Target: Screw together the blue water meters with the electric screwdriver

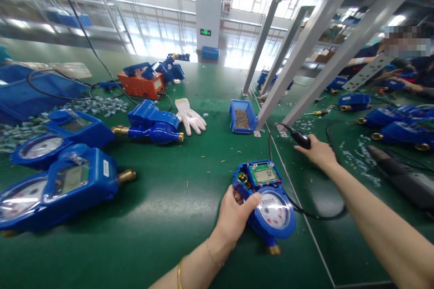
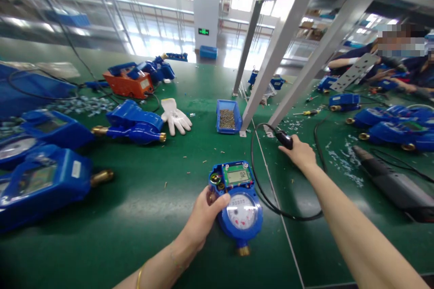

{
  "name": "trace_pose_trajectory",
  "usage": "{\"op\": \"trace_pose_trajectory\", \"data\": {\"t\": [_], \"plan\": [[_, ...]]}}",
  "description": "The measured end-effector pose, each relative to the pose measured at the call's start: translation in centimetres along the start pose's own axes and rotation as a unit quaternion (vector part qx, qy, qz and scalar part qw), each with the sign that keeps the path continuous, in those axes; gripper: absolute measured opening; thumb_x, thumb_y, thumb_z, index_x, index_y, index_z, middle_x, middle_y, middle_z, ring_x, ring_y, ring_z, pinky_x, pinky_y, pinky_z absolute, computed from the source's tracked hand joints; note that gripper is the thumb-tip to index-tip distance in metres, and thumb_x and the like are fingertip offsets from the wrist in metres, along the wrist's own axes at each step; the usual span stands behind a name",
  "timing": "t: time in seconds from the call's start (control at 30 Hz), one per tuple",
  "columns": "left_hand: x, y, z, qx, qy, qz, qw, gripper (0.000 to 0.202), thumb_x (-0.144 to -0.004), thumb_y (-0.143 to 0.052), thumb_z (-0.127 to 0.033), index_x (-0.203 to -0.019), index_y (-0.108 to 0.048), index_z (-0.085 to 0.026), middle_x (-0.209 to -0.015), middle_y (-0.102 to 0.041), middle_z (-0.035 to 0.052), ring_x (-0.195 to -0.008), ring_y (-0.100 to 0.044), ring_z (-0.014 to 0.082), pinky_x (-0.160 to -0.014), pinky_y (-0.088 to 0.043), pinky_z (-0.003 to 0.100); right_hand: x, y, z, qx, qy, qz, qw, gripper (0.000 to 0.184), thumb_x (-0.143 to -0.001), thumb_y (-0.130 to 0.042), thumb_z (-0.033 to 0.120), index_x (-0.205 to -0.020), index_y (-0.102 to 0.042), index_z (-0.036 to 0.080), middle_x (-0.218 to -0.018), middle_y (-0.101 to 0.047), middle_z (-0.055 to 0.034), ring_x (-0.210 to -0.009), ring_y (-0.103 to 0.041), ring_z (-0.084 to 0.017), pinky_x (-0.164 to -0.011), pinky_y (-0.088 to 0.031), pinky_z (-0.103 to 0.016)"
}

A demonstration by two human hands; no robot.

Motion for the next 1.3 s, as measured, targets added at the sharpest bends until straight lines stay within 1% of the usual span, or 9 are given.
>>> {"op": "trace_pose_trajectory", "data": {"t": [0.1, 0.2, 0.33, 0.53, 0.67, 0.8, 0.93, 1.07, 1.3], "plan": [[0.4, -0.2, 0.4, 0.019, -0.003, -0.022, 1.000, 0.072, -0.066, -0.089, -0.049, -0.119, -0.057, -0.012, -0.125, -0.071, 0.0188, -0.117, -0.066, 0.0331, -0.106, -0.049, 0.045, 2.7, -0.8, 3.0, -0.004, 0.025, 0.021, 0.999, 0.054, -0.075, -0.070, 0.049, -0.112, -0.066, 0.010, -0.103, -0.066, -0.0246, -0.098, -0.063, -0.040, -0.087, -0.050, -0.056], [1.3, -0.8, 0.9, 0.046, -0.008, -0.013, 0.999, 0.071, -0.070, -0.087, -0.045, -0.124, -0.051, -0.016, -0.133, -0.066, 0.0171, -0.125, -0.062, 0.0309, -0.110, -0.046, 0.043, 8.5, -0.1, 8.1, -0.068, 0.084, 0.101, 0.989, 0.068, -0.087, -0.054, 0.065, -0.136, -0.056, 0.017, -0.118, -0.068, -0.0139, -0.104, -0.067, -0.029, -0.090, -0.057, -0.044], [2.5, -1.6, 1.5, 0.027, -0.039, 0.057, 0.997, 0.060, -0.076, -0.084, -0.038, -0.123, -0.050, -0.021, -0.136, -0.061, 0.0121, -0.132, -0.055, 0.0275, -0.112, -0.043, 0.039, 14.8, 1.1, 13.1, -0.028, 0.141, 0.113, 0.983, 0.077, -0.083, -0.058, 0.065, -0.141, -0.050, 0.014, -0.130, -0.061, -0.0170, -0.119, -0.060, -0.038, -0.100, -0.053, -0.055], [2.9, -1.8, 1.9, -0.206, -0.078, 0.107, 0.970, 0.022, -0.072, -0.073, -0.025, -0.087, -0.058, -0.018, -0.098, -0.066, 0.0080, -0.098, -0.062, 0.0261, -0.093, -0.050, 0.039, 14.4, 0.1, 13.5, -0.001, 0.153, 0.124, 0.980, 0.068, -0.085, -0.054, 0.051, -0.136, -0.050, 0.006, -0.128, -0.055, -0.0188, -0.120, -0.056, -0.034, -0.108, -0.047, -0.051], [2.4, -0.5, -0.9, -0.352, -0.017, 0.203, 0.914, 0.003, -0.070, -0.063, -0.021, -0.069, -0.065, -0.018, -0.083, -0.072, 0.0075, -0.087, -0.066, 0.0265, -0.084, -0.051, 0.038, 14.2, 0.0, 13.6, -0.009, 0.205, 0.201, 0.958, 0.057, -0.078, -0.064, 0.040, -0.127, -0.054, 0.012, -0.117, -0.057, -0.0133, -0.110, -0.059, -0.029, -0.103, -0.050, -0.047], [2.3, 3.4, -5.6, -0.368, 0.133, 0.259, 0.883, 0.035, -0.080, -0.066, -0.049, -0.065, -0.065, -0.018, -0.071, -0.072, 0.0080, -0.061, -0.064, 0.0190, -0.060, -0.050, 0.031, 14.2, 0.6, 13.6, -0.014, 0.205, 0.198, 0.959, 0.054, -0.075, -0.070, 0.037, -0.123, -0.057, 0.015, -0.114, -0.060, -0.0105, -0.103, -0.062, -0.028, -0.095, -0.053, -0.046], [0.4, 4.5, -9.0, -0.382, -0.102, 0.128, 0.910, 0.079, -0.055, -0.093, -0.051, -0.120, -0.062, -0.018, -0.122, -0.069, 0.0138, -0.116, -0.064, 0.0302, -0.103, -0.051, 0.046, 14.1, 0.9, 13.8, -0.047, 0.248, 0.223, 0.942, 0.060, -0.073, -0.072, 0.034, -0.126, -0.056, 0.013, -0.113, -0.061, -0.0089, -0.101, -0.063, -0.026, -0.092, -0.054, -0.042], [-0.9, 1.0, -5.3, -0.428, -0.208, 0.225, 0.850, 0.136, -0.047, -0.096, -0.055, -0.156, -0.023, -0.017, -0.162, -0.030, 0.0213, -0.152, -0.026, 0.0384, -0.128, -0.020, 0.056, 15.1, 0.9, 14.4, -0.032, 0.299, 0.276, 0.913, 0.055, -0.073, -0.067, 0.022, -0.127, -0.056, 0.014, -0.118, -0.059, -0.0087, -0.106, -0.060, -0.026, -0.095, -0.054, -0.043], [-1.1, -0.7, -3.0, -0.452, -0.300, 0.223, 0.810, 0.136, -0.051, -0.091, -0.058, -0.153, -0.015, -0.011, -0.156, -0.032, 0.0274, -0.149, -0.030, 0.0443, -0.126, -0.025, 0.060, 16.1, 1.3, 15.3, 0.098, 0.312, 0.285, 0.901, 0.049, -0.073, -0.064, 0.016, -0.122, -0.057, 0.011, -0.115, -0.059, -0.0118, -0.110, -0.056, -0.031, -0.094, -0.052, -0.047]]}}
Point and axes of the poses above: each hand's wrist, its own x-axis away from the middle knuckle, its own y-axis out of the back of the hand, z = x × y, the point moved 5 cm from there along -x, towards the middle knuckle
